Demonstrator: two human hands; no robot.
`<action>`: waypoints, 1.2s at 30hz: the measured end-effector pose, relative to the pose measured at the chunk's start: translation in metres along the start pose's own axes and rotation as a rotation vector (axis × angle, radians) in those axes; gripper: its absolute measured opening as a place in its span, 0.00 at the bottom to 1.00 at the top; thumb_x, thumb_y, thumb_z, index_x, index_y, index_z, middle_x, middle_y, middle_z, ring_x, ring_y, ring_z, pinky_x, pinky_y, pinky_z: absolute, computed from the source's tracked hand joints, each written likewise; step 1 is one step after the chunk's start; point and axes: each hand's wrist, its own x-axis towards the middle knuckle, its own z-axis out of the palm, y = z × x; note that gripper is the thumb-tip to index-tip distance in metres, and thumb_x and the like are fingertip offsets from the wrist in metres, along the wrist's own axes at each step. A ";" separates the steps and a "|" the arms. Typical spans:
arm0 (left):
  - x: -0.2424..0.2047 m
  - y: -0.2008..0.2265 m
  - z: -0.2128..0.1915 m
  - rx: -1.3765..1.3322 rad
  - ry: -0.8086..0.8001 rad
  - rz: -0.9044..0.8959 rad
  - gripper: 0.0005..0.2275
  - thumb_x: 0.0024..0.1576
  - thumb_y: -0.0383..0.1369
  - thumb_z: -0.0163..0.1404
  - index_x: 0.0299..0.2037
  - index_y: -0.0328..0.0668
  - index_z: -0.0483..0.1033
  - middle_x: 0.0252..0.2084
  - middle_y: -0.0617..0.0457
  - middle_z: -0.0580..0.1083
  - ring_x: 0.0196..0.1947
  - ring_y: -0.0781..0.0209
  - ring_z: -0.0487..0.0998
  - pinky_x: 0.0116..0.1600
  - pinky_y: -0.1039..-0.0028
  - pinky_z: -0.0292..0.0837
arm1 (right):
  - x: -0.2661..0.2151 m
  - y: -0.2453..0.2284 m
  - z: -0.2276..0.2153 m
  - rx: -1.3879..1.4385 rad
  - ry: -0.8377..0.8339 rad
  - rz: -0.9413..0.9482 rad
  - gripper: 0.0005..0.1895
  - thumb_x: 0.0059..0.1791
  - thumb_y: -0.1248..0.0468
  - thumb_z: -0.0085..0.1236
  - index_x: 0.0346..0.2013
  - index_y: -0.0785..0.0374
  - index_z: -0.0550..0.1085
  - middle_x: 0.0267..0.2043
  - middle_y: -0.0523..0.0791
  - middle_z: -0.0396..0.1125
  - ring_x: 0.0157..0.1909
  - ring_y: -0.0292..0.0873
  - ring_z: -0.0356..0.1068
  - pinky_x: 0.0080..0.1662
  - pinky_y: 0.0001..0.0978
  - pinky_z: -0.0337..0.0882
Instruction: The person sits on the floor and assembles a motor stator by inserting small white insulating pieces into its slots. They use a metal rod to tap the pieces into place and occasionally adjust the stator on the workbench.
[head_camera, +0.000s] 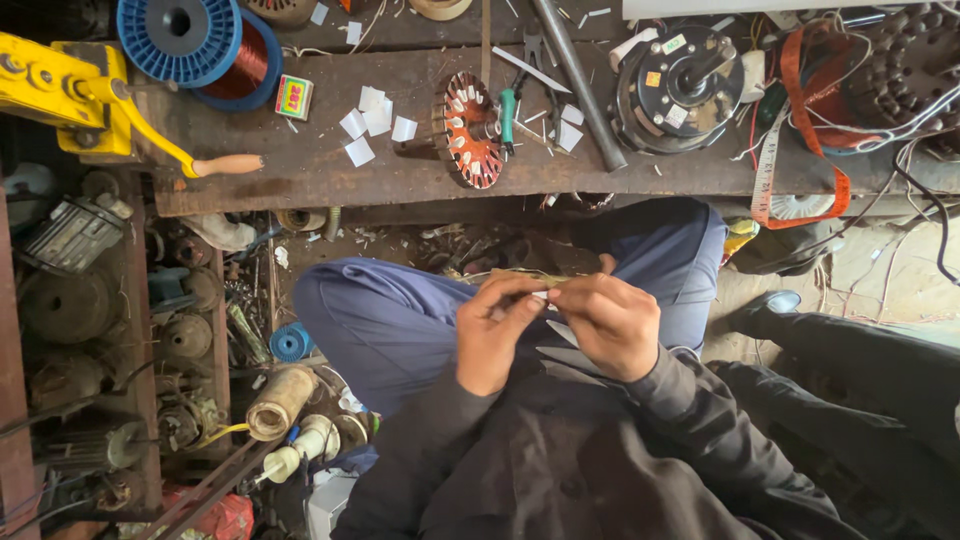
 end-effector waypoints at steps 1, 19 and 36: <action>-0.001 -0.003 -0.001 -0.087 0.021 -0.067 0.05 0.60 0.21 0.55 0.45 0.28 0.79 0.44 0.50 0.76 0.42 0.63 0.77 0.49 0.75 0.74 | 0.001 0.001 -0.001 -0.015 -0.030 -0.029 0.11 0.44 0.76 0.64 0.39 0.63 0.78 0.40 0.45 0.75 0.40 0.45 0.78 0.41 0.32 0.76; 0.000 -0.016 -0.001 -0.123 0.080 -0.063 0.03 0.65 0.22 0.51 0.46 0.28 0.74 0.45 0.51 0.74 0.43 0.66 0.76 0.51 0.76 0.73 | 0.001 -0.005 0.011 0.162 -0.027 0.288 0.06 0.47 0.70 0.66 0.38 0.67 0.79 0.39 0.47 0.77 0.37 0.39 0.80 0.40 0.26 0.77; 0.001 -0.029 0.009 -0.373 0.192 0.045 0.04 0.62 0.21 0.55 0.45 0.27 0.77 0.42 0.49 0.75 0.41 0.62 0.78 0.50 0.73 0.73 | 0.021 -0.017 0.014 -0.004 0.041 -0.035 0.07 0.46 0.74 0.66 0.37 0.68 0.77 0.37 0.46 0.73 0.35 0.39 0.73 0.36 0.27 0.71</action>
